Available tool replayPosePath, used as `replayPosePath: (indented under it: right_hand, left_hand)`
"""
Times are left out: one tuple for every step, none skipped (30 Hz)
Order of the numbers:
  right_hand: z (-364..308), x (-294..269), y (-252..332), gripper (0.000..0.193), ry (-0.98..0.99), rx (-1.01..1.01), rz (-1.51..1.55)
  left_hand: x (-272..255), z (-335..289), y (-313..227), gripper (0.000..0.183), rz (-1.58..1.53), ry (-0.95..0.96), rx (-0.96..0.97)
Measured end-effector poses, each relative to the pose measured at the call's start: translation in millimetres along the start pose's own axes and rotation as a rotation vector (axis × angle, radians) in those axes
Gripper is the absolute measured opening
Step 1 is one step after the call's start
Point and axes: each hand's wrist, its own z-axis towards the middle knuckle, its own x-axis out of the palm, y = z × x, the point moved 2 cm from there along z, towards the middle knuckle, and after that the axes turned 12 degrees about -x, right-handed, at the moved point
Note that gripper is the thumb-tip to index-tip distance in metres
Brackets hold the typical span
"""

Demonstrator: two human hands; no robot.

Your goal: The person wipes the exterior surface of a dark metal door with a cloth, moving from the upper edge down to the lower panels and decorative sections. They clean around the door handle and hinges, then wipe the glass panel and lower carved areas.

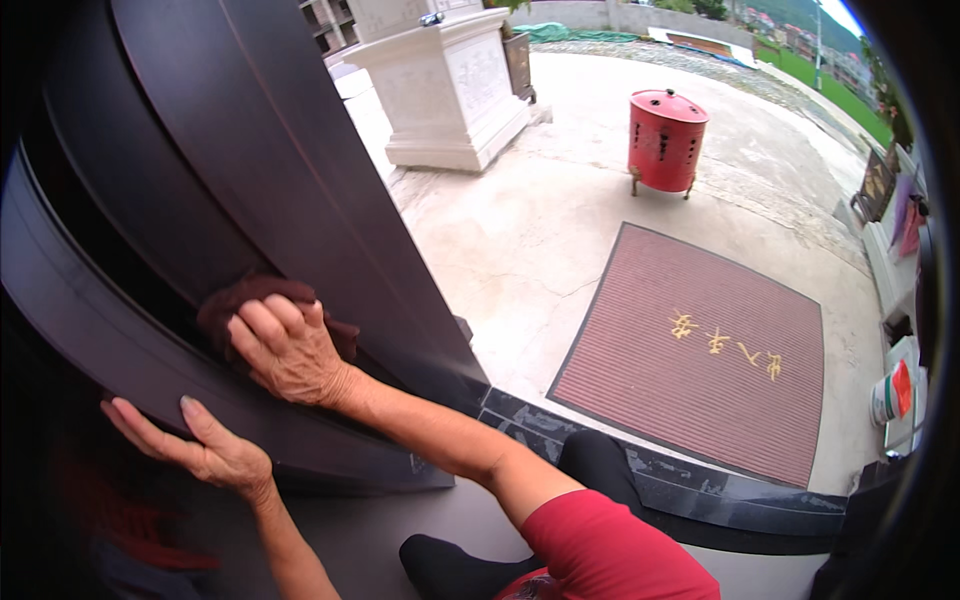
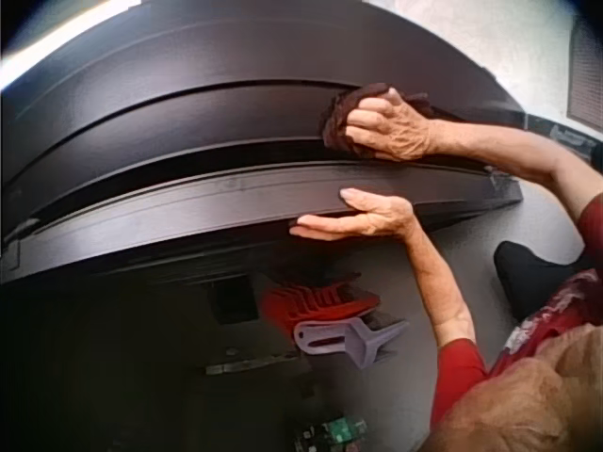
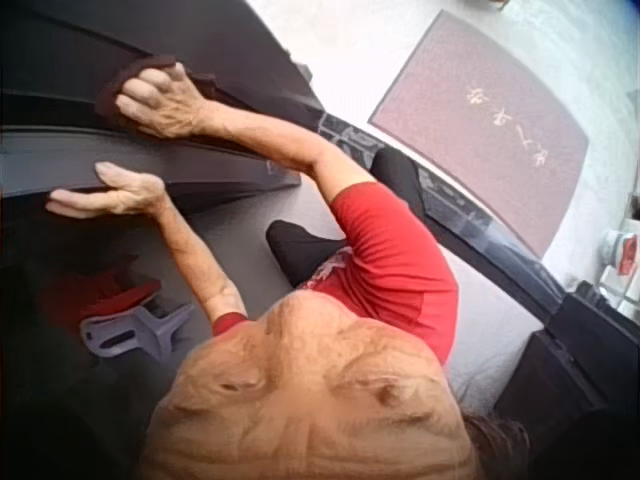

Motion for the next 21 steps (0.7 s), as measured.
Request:
replayPosePath:
  right_hand:
    - [-9, -4, -9, 0.061, 0.036, -0.02, 0.003]
    - [-28, -10, -6, 0.061, 0.091, 0.002, 0.054]
    - [-49, -15, -2, 0.06, 0.134, -0.001, 0.069]
    - [-73, -20, 1, 0.06, 0.157, -0.006, 0.084]
    - [-104, -24, 5, 0.059, 0.233, 0.004, 0.112]
    - [-133, -31, 11, 0.055, 0.304, -0.007, 0.149]
    - [-156, -40, 12, 0.051, 0.291, -0.021, 0.174]
    - [-178, -50, 12, 0.044, 0.345, -0.038, 0.188]
    - [-201, -62, 10, 0.04, 0.524, -0.066, 0.224]
    - [-212, -75, 7, 0.038, 0.549, -0.094, 0.23]
    - [-221, -87, 3, 0.037, 0.658, -0.121, 0.247]
    - [-230, -98, -1, 0.036, 0.764, -0.147, 0.263]
    - [-244, -104, -2, 0.034, 0.785, -0.199, 0.259]
    - [-264, -110, -4, 0.032, 0.806, -0.254, 0.248]
    - [-290, -113, -4, 0.029, 0.889, -0.292, 0.267]
    - [-306, -116, 0, 0.023, 1.036, -0.272, 0.291]
    - [-306, -123, 2, 0.021, 1.074, -0.096, 0.28]
    - [-306, -131, 4, 0.019, 1.106, 0.081, 0.269]
    - [-303, -136, 2, 0.02, 0.921, 0.317, 0.234]
    - [-275, -138, -1, 0.031, 0.683, 0.647, 0.228]
    - [-255, -137, -15, 0.042, 0.491, 0.77, 0.137]
  left_hand:
    - [6, 7, -6, 0.054, -0.037, -0.001, 0.0]
    - [6, 4, -1, 0.053, -0.033, -0.001, -0.003]
    - [5, 2, 1, 0.052, -0.032, -0.004, 0.012]
    - [5, 0, 2, 0.052, -0.026, -0.002, 0.03]
    - [6, -1, 3, 0.049, -0.047, -0.024, 0.054]
    - [3, 0, 6, 0.049, -0.049, -0.025, 0.062]
    - [2, -1, 8, 0.049, -0.051, -0.024, 0.07]
    - [2, -1, 8, 0.049, -0.051, -0.023, 0.076]
    - [3, 0, 10, 0.049, -0.051, -0.024, 0.08]
    - [4, -1, 13, 0.049, -0.058, -0.028, 0.085]
    - [5, -2, 14, 0.049, -0.062, -0.031, 0.089]
    - [6, -3, 13, 0.049, -0.067, -0.036, 0.096]
    - [6, -3, 13, 0.05, -0.044, -0.017, 0.112]
    - [7, -3, 11, 0.049, -0.071, -0.023, 0.108]
    - [7, -3, 10, 0.049, -0.064, -0.02, 0.103]
    - [6, -3, 14, 0.049, -0.044, -0.017, 0.099]
    - [3, -1, 17, 0.049, -0.026, -0.017, 0.11]
    - [3, -2, 17, 0.049, -0.021, -0.014, 0.12]
    - [3, -2, 17, 0.05, -0.012, -0.011, 0.132]
    - [-1, -1, 19, 0.05, 0.01, -0.013, 0.139]
    - [0, -1, 15, 0.049, 0.018, -0.011, 0.116]
